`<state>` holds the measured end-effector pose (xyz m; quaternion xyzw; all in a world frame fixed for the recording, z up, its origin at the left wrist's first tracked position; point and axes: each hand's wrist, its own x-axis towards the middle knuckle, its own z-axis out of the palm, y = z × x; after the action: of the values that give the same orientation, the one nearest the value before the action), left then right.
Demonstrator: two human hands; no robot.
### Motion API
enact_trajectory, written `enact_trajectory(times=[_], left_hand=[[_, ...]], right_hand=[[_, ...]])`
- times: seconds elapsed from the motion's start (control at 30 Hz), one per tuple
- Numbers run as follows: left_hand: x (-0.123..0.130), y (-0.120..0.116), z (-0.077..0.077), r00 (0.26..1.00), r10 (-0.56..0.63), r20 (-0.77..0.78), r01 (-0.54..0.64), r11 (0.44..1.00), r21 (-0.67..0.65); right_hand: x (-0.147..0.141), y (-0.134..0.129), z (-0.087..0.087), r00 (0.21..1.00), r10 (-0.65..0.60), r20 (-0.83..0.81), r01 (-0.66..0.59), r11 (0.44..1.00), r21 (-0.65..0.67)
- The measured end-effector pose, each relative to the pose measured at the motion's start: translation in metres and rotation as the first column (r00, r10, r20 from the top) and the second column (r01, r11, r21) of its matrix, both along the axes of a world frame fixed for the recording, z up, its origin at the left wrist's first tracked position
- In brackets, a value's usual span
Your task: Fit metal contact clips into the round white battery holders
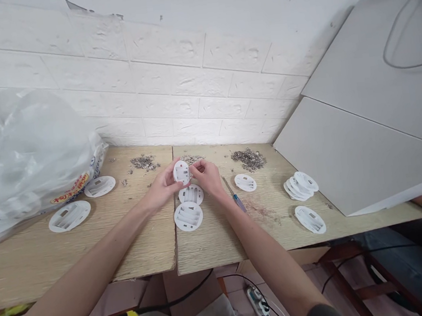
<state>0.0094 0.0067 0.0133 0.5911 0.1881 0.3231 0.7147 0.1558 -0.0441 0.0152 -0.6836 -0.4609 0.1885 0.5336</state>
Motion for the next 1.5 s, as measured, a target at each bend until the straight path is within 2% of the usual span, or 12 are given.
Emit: enact_trajectory(times=[0.17, 0.43, 0.83, 1.1, 1.27, 1.37, 1.5], left_hand=[[0.002, 0.002, -0.009, 0.998, -0.045, -0.038, 0.050, 0.985, 0.163], [0.002, 0.000, -0.009, 0.996, 0.043, -0.078, -0.018, 0.957, 0.291], [0.000, -0.003, -0.004, 0.997, 0.069, -0.042, -0.056, 0.965, 0.256], [0.000, 0.002, -0.011, 0.995, 0.058, -0.082, -0.034, 0.963, 0.266], [0.001, 0.002, -0.011, 0.995, 0.064, -0.075, -0.043, 0.965, 0.258], [0.001, 0.000, -0.005, 0.997, 0.077, -0.028, -0.068, 0.966, 0.249], [0.001, 0.000, 0.005, 0.991, 0.116, 0.060, -0.126, 0.974, 0.191]], right_hand=[[0.000, 0.001, -0.002, 0.999, -0.018, 0.039, 0.018, 1.000, 0.001], [-0.005, 0.002, -0.006, 0.988, -0.071, 0.137, 0.064, 0.997, 0.050], [-0.005, 0.001, -0.006, 0.931, 0.029, 0.365, -0.082, 0.988, 0.130], [0.000, 0.002, -0.007, 0.940, 0.079, 0.333, -0.127, 0.984, 0.127], [-0.002, 0.000, -0.004, 0.905, 0.092, 0.416, -0.156, 0.980, 0.121], [-0.004, 0.002, -0.003, 0.930, 0.068, 0.361, -0.124, 0.983, 0.136], [-0.001, 0.002, 0.006, 0.986, 0.108, 0.129, -0.123, 0.986, 0.114]])
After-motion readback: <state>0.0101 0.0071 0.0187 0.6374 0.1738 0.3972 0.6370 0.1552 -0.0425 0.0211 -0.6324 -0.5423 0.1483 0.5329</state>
